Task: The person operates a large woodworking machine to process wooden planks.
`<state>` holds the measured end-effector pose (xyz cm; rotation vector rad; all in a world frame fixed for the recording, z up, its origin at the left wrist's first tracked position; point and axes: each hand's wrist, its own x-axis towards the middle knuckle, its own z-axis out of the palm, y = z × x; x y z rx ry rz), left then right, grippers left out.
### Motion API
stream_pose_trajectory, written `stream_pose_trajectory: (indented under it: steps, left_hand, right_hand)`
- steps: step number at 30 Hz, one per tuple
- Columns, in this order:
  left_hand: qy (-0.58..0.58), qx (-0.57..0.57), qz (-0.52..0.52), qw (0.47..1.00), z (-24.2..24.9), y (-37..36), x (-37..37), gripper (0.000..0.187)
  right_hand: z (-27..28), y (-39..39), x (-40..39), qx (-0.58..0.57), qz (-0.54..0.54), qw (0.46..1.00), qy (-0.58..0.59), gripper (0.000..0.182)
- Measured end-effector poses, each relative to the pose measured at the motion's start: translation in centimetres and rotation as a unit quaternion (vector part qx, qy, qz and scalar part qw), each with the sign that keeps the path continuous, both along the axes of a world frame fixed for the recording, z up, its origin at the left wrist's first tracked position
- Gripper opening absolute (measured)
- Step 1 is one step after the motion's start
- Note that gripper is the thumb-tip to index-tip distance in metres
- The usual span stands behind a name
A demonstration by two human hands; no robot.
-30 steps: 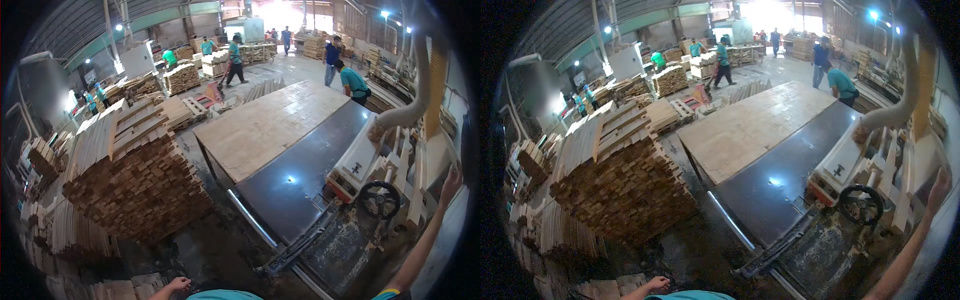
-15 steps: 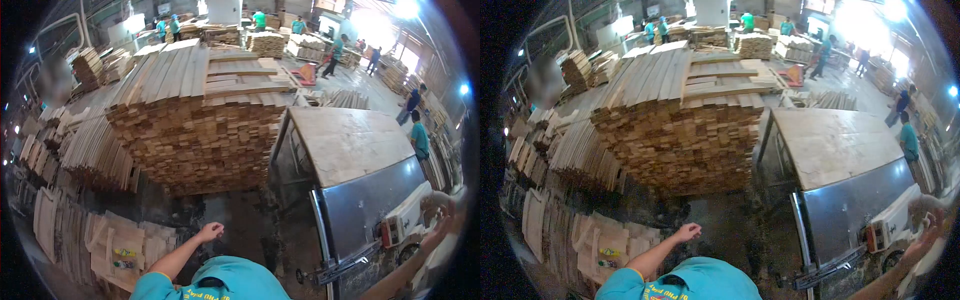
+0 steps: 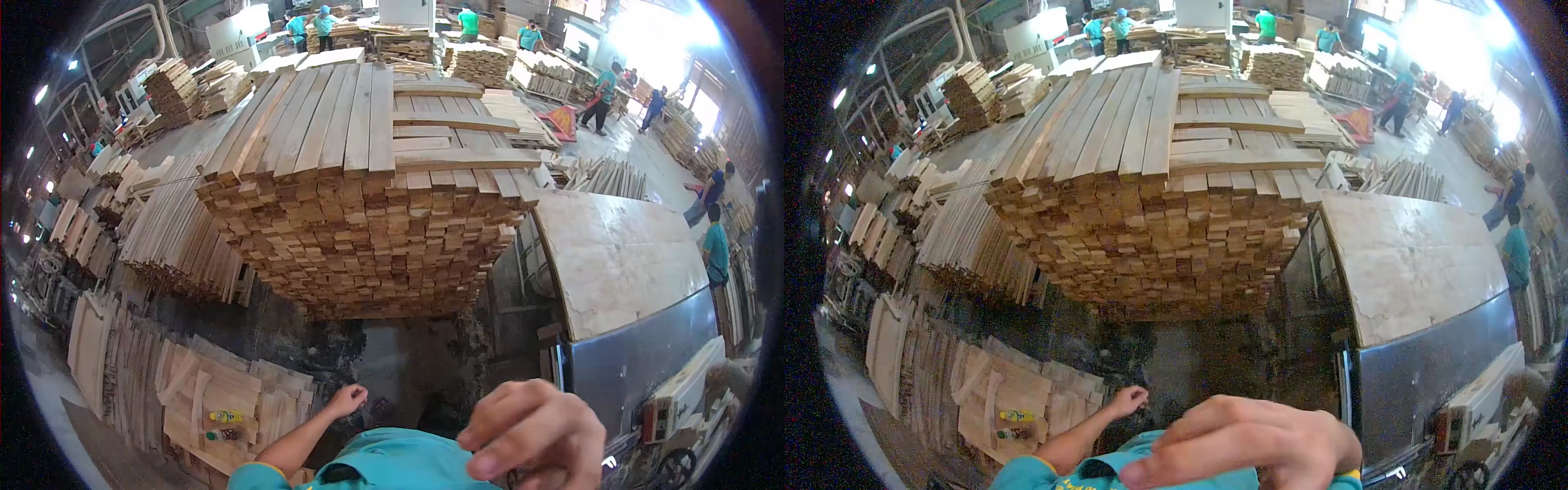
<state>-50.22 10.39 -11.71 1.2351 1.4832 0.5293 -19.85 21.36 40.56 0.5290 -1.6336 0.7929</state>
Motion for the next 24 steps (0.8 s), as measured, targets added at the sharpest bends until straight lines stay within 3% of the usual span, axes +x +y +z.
stream_pose_trajectory:
  steps: [1,3,4,5,8,9,10,11,13,16,21,24]
  left_hand:
    - [0.005,-0.021,0.008,1.000,-2.1,-1.0,-1.0,0.026]
    - [0.005,-0.056,0.044,0.997,-1.1,-2.9,-1.8,0.027]
    - [0.003,-0.085,0.078,0.993,-0.2,-3.5,-2.3,0.028]
    - [0.012,-0.085,0.085,0.993,0.2,-4.2,-3.0,0.028]
    - [0.035,-0.063,0.145,0.987,1.5,-4.6,-4.7,0.030]
    - [0.027,-0.104,0.218,0.970,2.1,-4.6,-5.1,0.030]
    - [0.016,-0.143,0.290,0.946,2.6,-4.2,-5.0,0.031]
    - [0.024,-0.136,0.296,0.945,3.0,-3.5,-4.9,0.031]
    - [0.010,-0.162,0.370,0.915,4.1,-2.6,-4.3,0.032]
    - [0.000,-0.176,0.369,0.912,3.4,-2.0,-3.6,0.035]
    - [0.030,-0.215,0.357,0.908,5.0,0.5,0.4,0.038]
    - [0.102,-0.221,0.274,0.930,7.1,0.8,2.1,0.040]
  right_hand:
    - [0.3,0.9,-0.1,0.000,0.003,1.000,0.002,0.021]
    - [1.0,2.5,0.2,-0.046,0.031,0.998,-0.012,0.019]
    - [0.9,3.8,0.4,-0.059,0.117,0.991,-0.014,0.030]
    - [0.5,5.3,0.9,-0.059,0.124,0.990,-0.005,0.030]
    - [-0.6,11.4,4.1,-0.055,0.020,0.996,-0.063,0.014]
    - [0.0,14.0,6.0,-0.059,-0.080,0.984,-0.149,0.017]
    - [-0.8,16.0,5.8,-0.141,-0.071,0.980,-0.117,0.019]
    - [-1.7,18.9,5.7,-0.209,-0.087,0.967,-0.117,0.024]
    - [-5.2,25.0,5.1,-0.346,-0.124,0.913,-0.176,0.029]
    - [-8.6,32.0,3.2,-0.465,-0.154,0.825,-0.283,0.039]
    - [-16.6,39.5,-3.8,-0.471,-0.146,0.804,-0.332,0.056]
    - [-17.7,40.8,-7.3,-0.506,-0.091,0.789,-0.337,0.067]
